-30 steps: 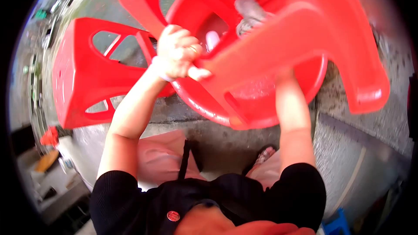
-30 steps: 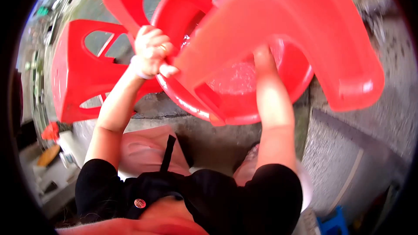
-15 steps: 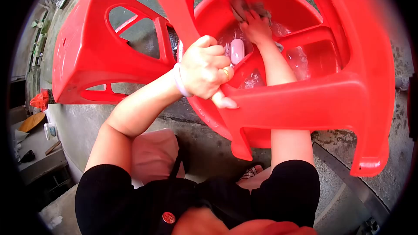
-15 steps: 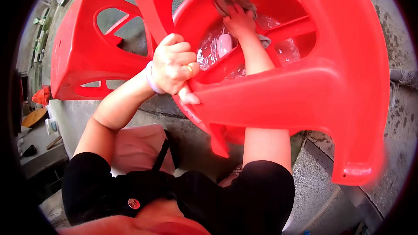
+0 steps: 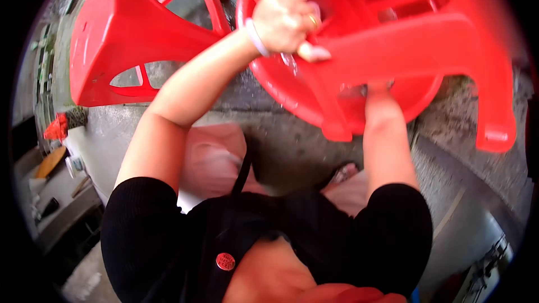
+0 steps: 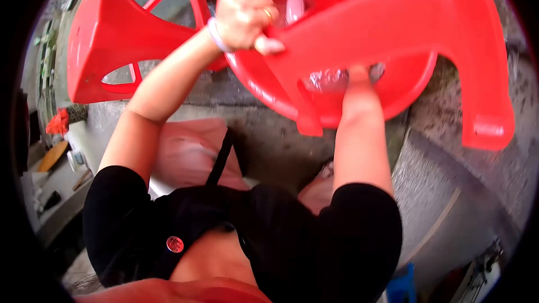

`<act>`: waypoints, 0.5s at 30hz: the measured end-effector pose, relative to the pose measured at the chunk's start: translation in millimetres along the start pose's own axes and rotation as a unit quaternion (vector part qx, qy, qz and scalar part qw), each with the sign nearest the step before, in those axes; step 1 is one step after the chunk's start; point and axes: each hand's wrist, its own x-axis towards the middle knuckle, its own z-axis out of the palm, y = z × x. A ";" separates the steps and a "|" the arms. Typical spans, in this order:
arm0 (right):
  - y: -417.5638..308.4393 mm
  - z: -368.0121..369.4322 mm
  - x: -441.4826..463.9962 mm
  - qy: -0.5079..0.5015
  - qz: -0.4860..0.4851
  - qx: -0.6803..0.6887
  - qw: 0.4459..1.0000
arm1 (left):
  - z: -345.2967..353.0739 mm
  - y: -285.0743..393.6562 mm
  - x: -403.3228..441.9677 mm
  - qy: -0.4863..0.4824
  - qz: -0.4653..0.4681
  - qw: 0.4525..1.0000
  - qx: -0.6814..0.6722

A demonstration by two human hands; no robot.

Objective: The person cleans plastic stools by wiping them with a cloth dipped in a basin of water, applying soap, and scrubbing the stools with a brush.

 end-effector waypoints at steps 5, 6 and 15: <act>7.7 20.3 -19.9 -0.196 0.055 0.502 0.841 | 1.9 -5.1 -10.1 -0.216 -0.052 0.975 0.020; 0.4 22.4 -22.7 -0.220 0.041 0.566 0.793 | 17.6 -14.5 -23.3 0.050 0.040 0.998 0.008; -133.2 -115.1 -135.3 -0.249 -0.218 0.582 0.743 | 15.4 -4.0 -34.1 -0.010 -0.034 0.999 -0.010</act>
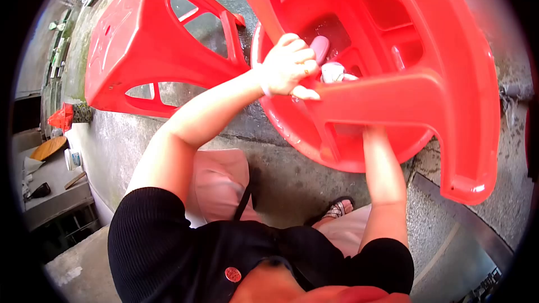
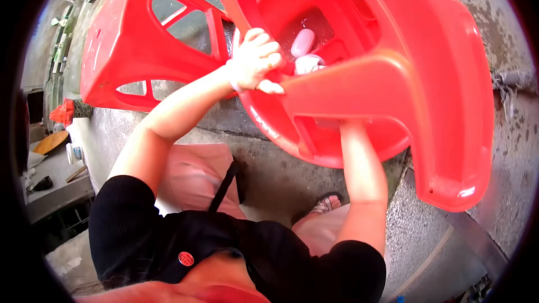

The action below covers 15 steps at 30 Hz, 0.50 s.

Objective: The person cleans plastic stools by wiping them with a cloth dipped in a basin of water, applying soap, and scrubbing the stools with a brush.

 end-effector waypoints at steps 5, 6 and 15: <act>-16.2 39.9 12.3 -0.013 -0.087 -0.056 0.995 | 21.8 2.8 -0.5 0.124 -0.019 0.991 -0.056; -22.8 48.7 10.6 -0.034 -0.080 0.018 0.996 | 23.6 -0.3 -0.3 0.122 -0.016 0.991 -0.053; 69.7 -10.3 -64.5 -0.047 -0.111 -0.266 0.957 | 8.3 -2.0 9.9 -0.031 -0.026 0.999 0.005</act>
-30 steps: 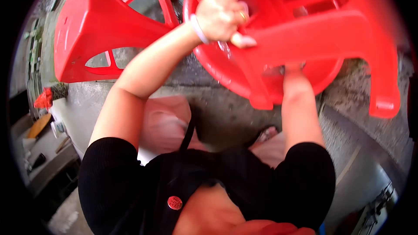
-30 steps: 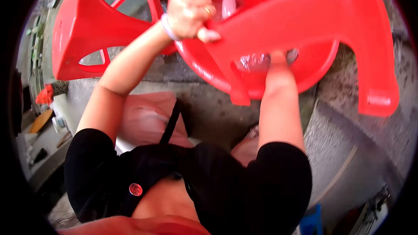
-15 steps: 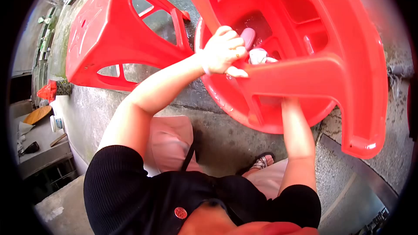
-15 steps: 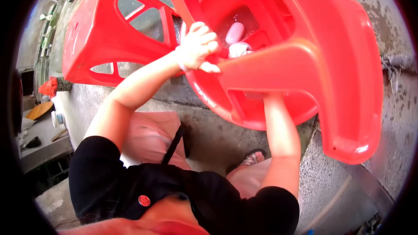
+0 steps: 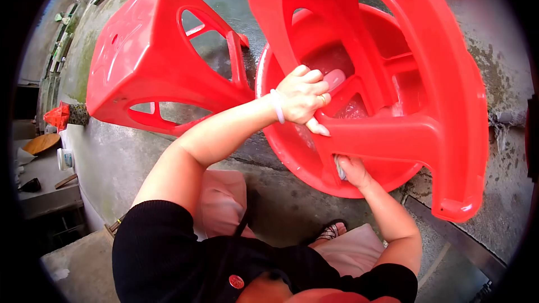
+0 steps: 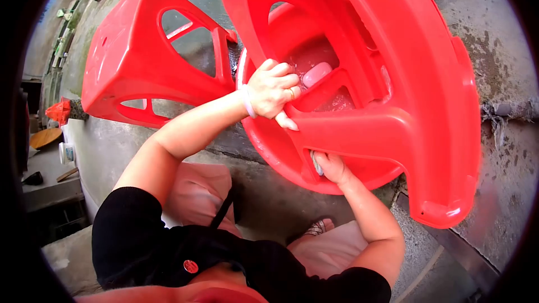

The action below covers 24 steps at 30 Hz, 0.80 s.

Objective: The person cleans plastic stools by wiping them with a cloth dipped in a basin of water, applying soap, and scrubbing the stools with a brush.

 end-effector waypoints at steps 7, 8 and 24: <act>36.5 -54.4 41.6 0.091 0.295 0.081 0.948 | 20.7 4.5 -19.3 -0.020 0.027 0.999 -0.030; 45.6 -59.2 44.4 0.157 0.301 0.137 0.930 | 17.5 8.4 -17.3 -0.012 0.024 0.999 -0.017; -191.3 -130.9 -59.3 0.348 0.016 0.102 0.932 | -16.4 38.3 89.6 0.036 -0.063 0.994 0.083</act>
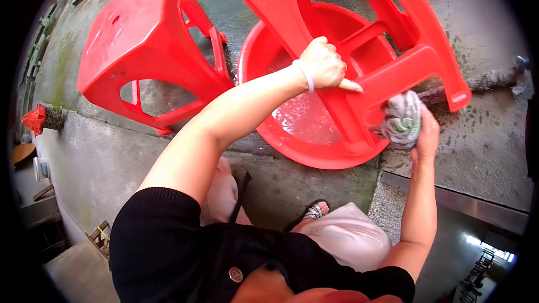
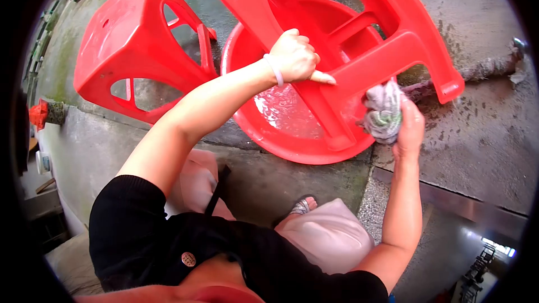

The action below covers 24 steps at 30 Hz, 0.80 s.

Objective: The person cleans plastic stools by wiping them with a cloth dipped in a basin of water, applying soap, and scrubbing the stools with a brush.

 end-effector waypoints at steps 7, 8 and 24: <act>-143.6 41.3 6.1 0.113 -0.181 0.146 0.966 | -3.6 53.2 14.7 -0.075 -0.060 0.995 -0.028; -158.6 64.7 5.3 0.146 -0.200 0.175 0.953 | 1.6 64.5 11.2 -0.058 -0.066 0.995 -0.047; -40.8 160.7 29.6 0.016 -0.242 0.285 0.927 | -117.0 -78.5 -44.3 0.275 -0.038 0.952 0.129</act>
